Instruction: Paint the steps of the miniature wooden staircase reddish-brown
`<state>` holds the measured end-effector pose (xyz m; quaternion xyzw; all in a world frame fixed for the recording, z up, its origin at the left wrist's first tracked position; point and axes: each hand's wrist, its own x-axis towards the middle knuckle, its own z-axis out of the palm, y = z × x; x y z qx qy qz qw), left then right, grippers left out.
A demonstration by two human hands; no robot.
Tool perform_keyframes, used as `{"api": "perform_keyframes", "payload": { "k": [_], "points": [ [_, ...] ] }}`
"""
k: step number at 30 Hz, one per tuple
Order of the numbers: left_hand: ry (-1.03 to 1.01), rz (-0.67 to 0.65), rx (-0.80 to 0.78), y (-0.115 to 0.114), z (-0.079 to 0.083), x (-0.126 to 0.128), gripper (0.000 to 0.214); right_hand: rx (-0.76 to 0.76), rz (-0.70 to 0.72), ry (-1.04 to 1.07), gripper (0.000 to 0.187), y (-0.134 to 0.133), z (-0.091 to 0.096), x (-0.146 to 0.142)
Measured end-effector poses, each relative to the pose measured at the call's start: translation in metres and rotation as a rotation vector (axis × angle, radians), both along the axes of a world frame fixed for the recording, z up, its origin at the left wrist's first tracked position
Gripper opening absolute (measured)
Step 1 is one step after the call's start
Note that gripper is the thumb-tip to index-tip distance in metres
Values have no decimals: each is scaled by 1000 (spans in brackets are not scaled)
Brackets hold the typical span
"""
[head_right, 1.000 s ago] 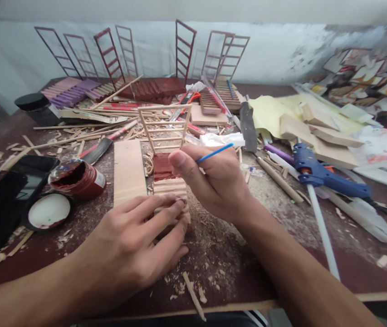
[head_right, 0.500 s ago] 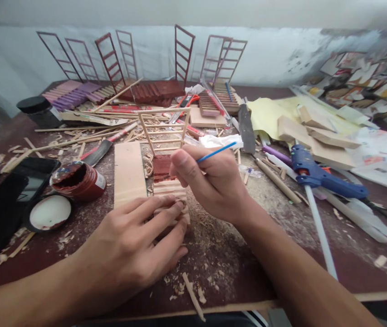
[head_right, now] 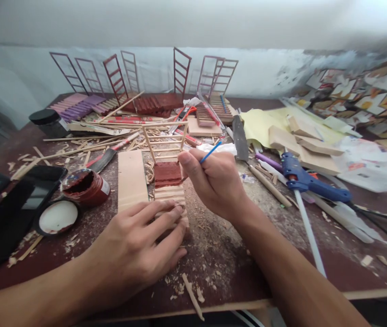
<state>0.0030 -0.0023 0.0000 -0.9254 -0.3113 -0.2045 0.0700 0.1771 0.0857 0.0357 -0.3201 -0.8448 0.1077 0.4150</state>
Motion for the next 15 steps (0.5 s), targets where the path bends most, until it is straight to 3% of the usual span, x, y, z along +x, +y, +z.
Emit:
{"api": "perform_keyframes", "payload": {
  "k": [6, 15],
  "points": [
    [16, 3, -17, 0, 0, 0, 26, 9, -41, 23, 44, -1, 1, 3],
    [-30, 9, -29, -1, 1, 2, 20, -72, 104, -75, 40, -2, -9, 4]
  ]
}}
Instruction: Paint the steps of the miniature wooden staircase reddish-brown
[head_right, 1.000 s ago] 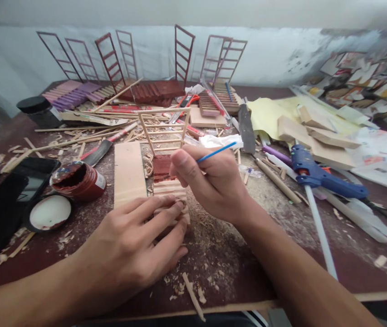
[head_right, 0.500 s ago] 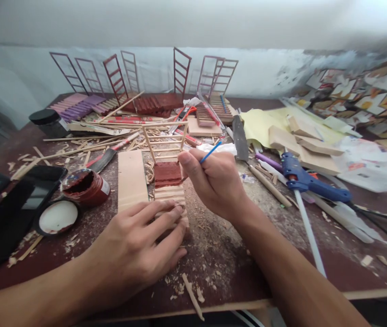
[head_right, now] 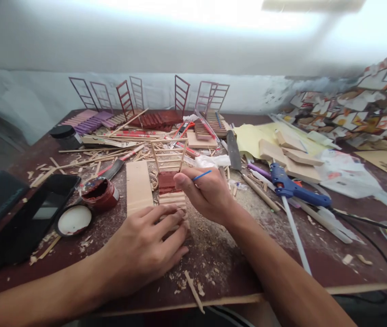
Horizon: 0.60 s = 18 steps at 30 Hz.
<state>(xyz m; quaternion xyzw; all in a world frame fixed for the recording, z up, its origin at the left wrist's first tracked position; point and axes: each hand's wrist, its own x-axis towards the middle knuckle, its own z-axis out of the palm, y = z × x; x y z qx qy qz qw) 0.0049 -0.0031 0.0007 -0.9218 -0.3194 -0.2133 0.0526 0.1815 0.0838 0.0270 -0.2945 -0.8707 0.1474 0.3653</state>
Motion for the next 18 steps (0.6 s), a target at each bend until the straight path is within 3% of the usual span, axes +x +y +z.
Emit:
{"api": "perform_keyframes", "payload": {
  "k": [8, 14, 18],
  "points": [
    [25, -34, 40, -1, 3, 0, 20, -216, 23, 495, 33, -2, 8, -5],
    [49, -51, 43, -4, 4, 1, 25, -298, 122, 569, 20, -7, 17, -21],
    [51, -48, 49, -4, 5, 1, 26, -300, 128, 435, 23, -14, 28, -43]
  ]
}}
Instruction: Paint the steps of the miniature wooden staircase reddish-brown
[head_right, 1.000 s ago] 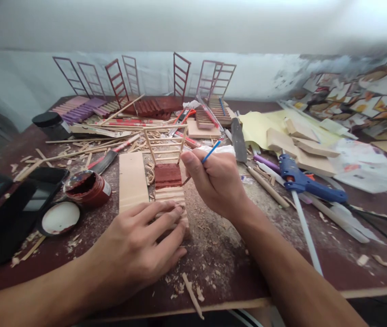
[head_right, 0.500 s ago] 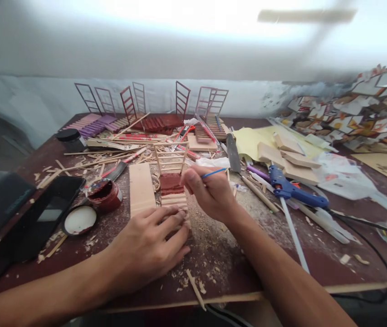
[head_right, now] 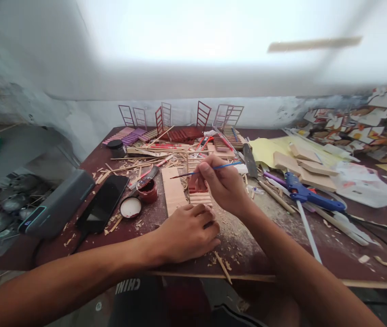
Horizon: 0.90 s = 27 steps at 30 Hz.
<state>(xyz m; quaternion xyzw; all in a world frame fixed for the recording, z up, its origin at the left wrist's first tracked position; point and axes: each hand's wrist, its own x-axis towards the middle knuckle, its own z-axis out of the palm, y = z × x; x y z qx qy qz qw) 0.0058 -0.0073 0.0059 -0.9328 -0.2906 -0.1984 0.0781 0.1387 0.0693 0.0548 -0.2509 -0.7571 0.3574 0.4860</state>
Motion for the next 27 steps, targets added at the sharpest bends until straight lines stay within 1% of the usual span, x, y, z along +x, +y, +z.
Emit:
{"api": "perform_keyframes", "payload": {
  "k": [4, 9, 12, 17, 20, 22, 23, 25, 27],
  "points": [
    [-8, -12, -2, 1, -1, -1, 25, -26, 61, -211, 29, -5, 13, -26],
    [-14, -35, -4, 3, -4, -1, 22, 86, 56, -401, 36, -4, 23, -56],
    [-11, -45, -10, 4, -5, -2, 18, 168, 46, -532, 37, 0, 22, -71],
    [13, -52, -6, 5, -3, -3, 17, 227, 106, -625, 33, 7, 10, -87],
    [30, -60, 3, 4, -3, -3, 18, 230, 128, -623, 34, 9, 9, -86],
    [33, -49, 5, 3, -4, -3, 20, 204, 136, -575, 35, 7, 15, -78],
    [31, -40, 6, 2, -4, -3, 21, 175, 135, -523, 37, 5, 21, -71],
    [23, -32, 4, 1, -5, -2, 24, 97, 142, -331, 38, 2, 34, -54],
    [13, -32, -3, 0, -5, -3, 23, -9, 65, -133, 39, 1, 44, -33]
  ]
}}
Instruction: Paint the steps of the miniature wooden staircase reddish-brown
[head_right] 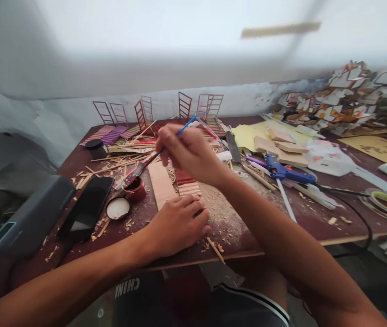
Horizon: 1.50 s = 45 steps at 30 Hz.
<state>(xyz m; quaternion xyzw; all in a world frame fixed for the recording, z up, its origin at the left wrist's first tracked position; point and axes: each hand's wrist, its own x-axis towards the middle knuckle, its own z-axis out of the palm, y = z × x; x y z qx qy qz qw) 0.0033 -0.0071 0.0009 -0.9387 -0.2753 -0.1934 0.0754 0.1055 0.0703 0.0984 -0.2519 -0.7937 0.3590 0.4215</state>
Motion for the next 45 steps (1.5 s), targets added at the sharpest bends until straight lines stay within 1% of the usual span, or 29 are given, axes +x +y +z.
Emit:
{"api": "perform_keyframes", "payload": {
  "k": [2, 3, 5, 7, 9, 12, 16, 24, 29, 38, 45],
  "points": [
    [-8, -3, -4, 0, 0, -1, 20, 11, -129, 184, 38, 4, -1, 20],
    [-12, -5, -6, 0, 0, -1, 19, 35, -188, 274, 39, 8, -5, 30],
    [-20, -5, -8, 0, 0, -1, 18, 32, -287, 339, 42, 17, -21, 45],
    [-28, 1, -10, 1, 0, -1, 17, 1, -340, 316, 47, 25, -41, 55],
    [-34, 7, -10, 1, 0, 0, 17, -3, -356, 275, 49, 30, -56, 61],
    [-38, 9, -12, 1, -1, 1, 19, 42, -385, 207, 51, 31, -68, 65],
    [-45, 9, -18, 1, -2, 1, 20, 129, -426, 103, 52, 30, -70, 67],
    [-56, 12, -21, 0, -3, 1, 23, 215, -433, 7, 49, 29, -69, 68],
    [-59, 14, -18, 0, -3, 2, 24, 266, -407, -43, 49, 29, -69, 68],
    [-58, 15, -11, 2, -2, 3, 25, 283, -401, -85, 46, 29, -71, 65],
    [-70, 15, -6, 2, -2, 3, 25, 305, -421, -43, 47, 28, -70, 67]
  ]
}}
